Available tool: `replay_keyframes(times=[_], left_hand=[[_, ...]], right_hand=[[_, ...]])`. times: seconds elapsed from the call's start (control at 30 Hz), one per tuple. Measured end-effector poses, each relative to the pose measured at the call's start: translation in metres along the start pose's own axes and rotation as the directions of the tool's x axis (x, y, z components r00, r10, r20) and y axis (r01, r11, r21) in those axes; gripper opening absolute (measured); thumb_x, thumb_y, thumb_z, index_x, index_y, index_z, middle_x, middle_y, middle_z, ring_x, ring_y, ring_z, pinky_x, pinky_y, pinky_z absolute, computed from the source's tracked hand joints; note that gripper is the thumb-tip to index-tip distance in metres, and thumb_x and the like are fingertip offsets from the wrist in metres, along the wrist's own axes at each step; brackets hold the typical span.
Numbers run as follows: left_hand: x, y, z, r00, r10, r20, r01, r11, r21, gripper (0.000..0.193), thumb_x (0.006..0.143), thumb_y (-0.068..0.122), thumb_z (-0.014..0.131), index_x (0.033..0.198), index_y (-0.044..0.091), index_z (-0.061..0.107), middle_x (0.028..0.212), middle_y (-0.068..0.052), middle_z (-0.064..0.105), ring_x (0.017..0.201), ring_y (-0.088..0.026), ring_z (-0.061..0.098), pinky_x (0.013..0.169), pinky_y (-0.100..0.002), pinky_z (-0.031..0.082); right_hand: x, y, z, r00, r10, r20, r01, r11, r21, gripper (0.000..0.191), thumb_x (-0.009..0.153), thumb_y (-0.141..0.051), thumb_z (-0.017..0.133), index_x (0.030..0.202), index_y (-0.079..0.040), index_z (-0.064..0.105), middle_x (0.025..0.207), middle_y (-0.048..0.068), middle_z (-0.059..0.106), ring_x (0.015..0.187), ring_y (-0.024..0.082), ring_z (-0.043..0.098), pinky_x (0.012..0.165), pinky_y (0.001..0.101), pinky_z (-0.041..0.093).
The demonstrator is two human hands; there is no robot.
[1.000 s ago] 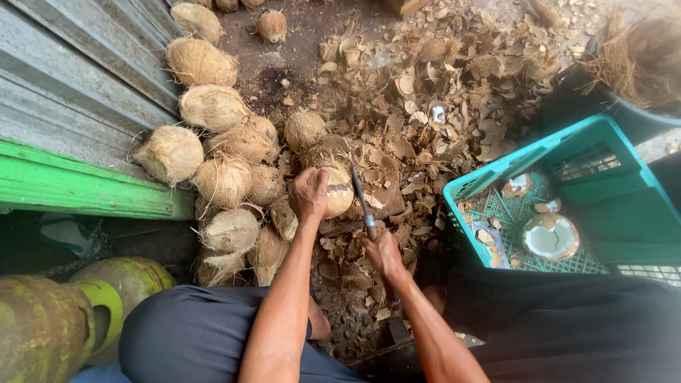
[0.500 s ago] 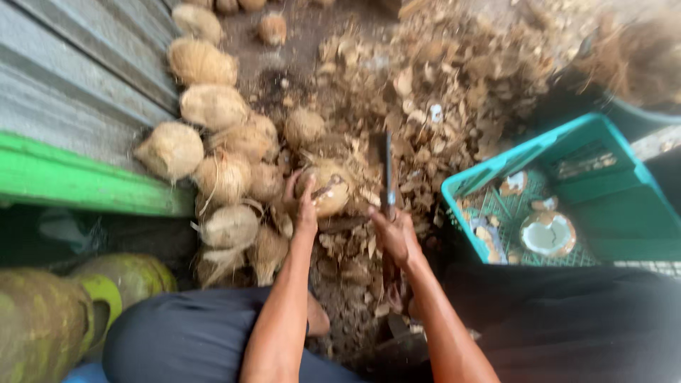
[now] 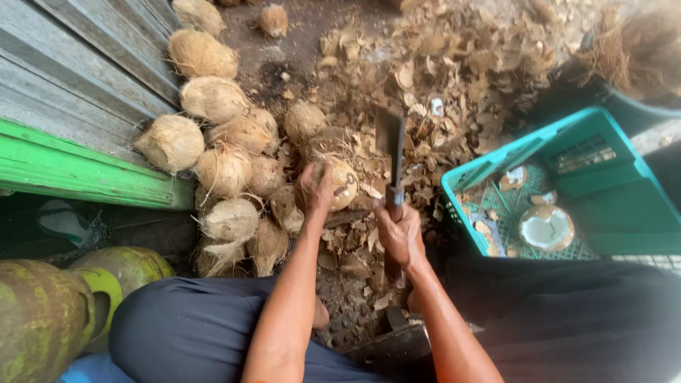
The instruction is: The person sits on the ground and uses a curved knife to peel the husk off a coconut. They hold the coconut with one hand and repeatedly strike and scrape the husk with the knife, rotating the coconut to remove the fibrous outer layer. The peeled coconut is eventually placed into a green crate.
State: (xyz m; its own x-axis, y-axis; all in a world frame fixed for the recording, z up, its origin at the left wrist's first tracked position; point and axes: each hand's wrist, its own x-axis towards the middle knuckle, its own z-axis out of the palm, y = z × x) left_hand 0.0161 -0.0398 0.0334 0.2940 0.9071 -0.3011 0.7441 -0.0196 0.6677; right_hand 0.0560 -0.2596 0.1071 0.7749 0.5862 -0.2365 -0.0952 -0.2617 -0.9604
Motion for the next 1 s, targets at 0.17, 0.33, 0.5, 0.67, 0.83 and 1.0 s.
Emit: replay_keyframes(times=[0.17,0.33,0.5,0.67,0.83,1.0], left_hand=[[0.003,0.005,-0.001,0.978,0.188,-0.086,-0.178,0.978,0.108,0.051,0.091,0.063,0.062,0.12,0.022,0.073,0.107,-0.006,0.071,0.085,-0.02,0.06,0.06,-0.032,0.045],[0.006,0.005,-0.003,0.997,0.048,0.06,-0.054,0.995,0.088,0.055,0.093,0.063,0.052,0.129,0.024,0.068,0.109,-0.008,0.074,0.088,-0.025,0.07,0.066,-0.038,0.052],[0.004,0.003,-0.003,0.996,0.078,0.045,-0.084,0.988,0.133,0.06,0.096,0.068,0.047,0.127,0.022,0.07,0.116,-0.011,0.073,0.103,-0.029,0.067,0.079,-0.043,0.054],[-0.002,0.006,-0.006,0.99,0.136,-0.026,-0.132,0.984,0.116,0.063,0.094,0.069,0.053,0.131,0.02,0.067,0.127,-0.009,0.071,0.113,-0.029,0.066,0.093,-0.048,0.05],[-0.015,0.009,-0.015,0.988,0.152,-0.018,-0.151,0.986,0.068,0.059,0.095,0.065,0.059,0.13,0.018,0.069,0.134,-0.011,0.065,0.121,-0.033,0.059,0.097,-0.053,0.047],[-0.01,0.014,-0.011,0.998,-0.046,0.05,0.042,0.996,0.083,0.056,0.095,0.062,0.053,0.13,0.021,0.069,0.125,-0.008,0.07,0.109,-0.029,0.068,0.085,-0.046,0.057]], right_hand=[[-0.001,0.008,0.015,0.987,0.08,0.143,-0.1,0.985,0.137,0.042,0.1,-0.035,0.066,0.067,-0.016,0.049,0.058,-0.003,0.051,0.042,0.009,0.05,0.041,0.0285,0.052],[-0.002,0.008,0.01,0.994,0.061,0.091,-0.069,0.993,0.093,0.037,0.098,-0.034,0.067,0.069,-0.016,0.053,0.055,-0.002,0.053,0.04,0.009,0.045,0.035,0.0283,0.042],[0.0,0.004,0.016,0.994,-0.081,-0.076,0.096,0.971,0.219,0.047,0.103,-0.033,0.069,0.066,-0.008,0.053,0.054,0.001,0.054,0.039,0.011,0.045,0.036,0.0332,0.04],[0.001,-0.003,0.022,0.964,0.254,0.081,-0.221,0.931,-0.289,0.026,0.098,-0.041,0.067,0.087,-0.018,0.063,0.049,0.003,0.049,0.04,0.015,0.039,0.041,0.0372,0.038],[-0.012,0.012,0.017,0.998,-0.049,-0.049,0.047,0.999,-0.027,0.04,0.099,-0.036,0.07,0.074,-0.006,0.06,0.06,0.0,0.051,0.053,0.012,0.044,0.048,0.0341,0.037],[0.013,0.033,0.027,0.918,0.383,0.103,-0.347,0.901,-0.262,0.023,0.097,-0.031,0.06,0.078,-0.018,0.056,0.06,0.001,0.055,0.046,0.015,0.051,0.044,0.0344,0.046]])
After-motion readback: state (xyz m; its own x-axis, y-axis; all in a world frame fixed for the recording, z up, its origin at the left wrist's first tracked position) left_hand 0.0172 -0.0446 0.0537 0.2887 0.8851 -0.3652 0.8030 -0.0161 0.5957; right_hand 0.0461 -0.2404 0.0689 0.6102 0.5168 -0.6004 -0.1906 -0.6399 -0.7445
